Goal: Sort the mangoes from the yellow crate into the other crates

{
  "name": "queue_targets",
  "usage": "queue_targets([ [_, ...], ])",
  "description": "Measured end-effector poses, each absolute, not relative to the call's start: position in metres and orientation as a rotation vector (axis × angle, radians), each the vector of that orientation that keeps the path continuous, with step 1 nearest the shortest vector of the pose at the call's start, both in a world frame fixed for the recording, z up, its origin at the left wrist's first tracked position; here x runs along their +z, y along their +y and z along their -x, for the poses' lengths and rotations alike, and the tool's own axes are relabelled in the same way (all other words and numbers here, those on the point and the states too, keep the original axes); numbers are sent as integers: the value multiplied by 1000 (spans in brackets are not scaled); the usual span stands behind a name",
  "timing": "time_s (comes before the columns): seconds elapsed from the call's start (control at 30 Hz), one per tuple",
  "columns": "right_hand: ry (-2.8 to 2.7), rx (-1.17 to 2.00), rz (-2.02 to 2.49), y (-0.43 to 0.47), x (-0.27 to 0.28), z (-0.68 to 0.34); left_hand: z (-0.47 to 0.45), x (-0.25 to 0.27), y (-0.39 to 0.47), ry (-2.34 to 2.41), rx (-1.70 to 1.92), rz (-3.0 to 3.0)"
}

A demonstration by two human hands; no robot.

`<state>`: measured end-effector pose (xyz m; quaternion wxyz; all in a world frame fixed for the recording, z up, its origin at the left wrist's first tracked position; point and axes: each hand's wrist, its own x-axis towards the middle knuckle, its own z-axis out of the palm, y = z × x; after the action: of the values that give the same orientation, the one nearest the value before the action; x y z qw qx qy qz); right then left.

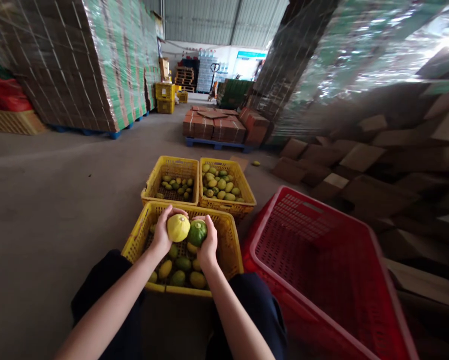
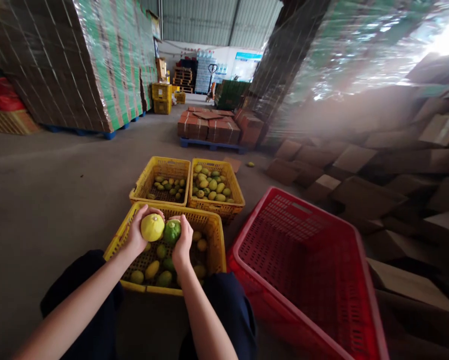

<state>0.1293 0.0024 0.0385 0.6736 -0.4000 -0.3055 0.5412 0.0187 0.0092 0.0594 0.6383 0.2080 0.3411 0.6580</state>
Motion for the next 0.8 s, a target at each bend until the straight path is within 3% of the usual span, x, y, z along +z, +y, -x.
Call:
queue_targets([
  [0.4, -768, 1158, 864, -1, 40, -133, -22, 60, 13, 837, 1415, -518],
  [0.63, -191, 1612, 802, 6, 43, -131, -30, 54, 14, 750, 1405, -152],
  [0.8, -120, 1663, 810, 10, 41, -130, -32, 51, 15, 736, 1420, -186],
])
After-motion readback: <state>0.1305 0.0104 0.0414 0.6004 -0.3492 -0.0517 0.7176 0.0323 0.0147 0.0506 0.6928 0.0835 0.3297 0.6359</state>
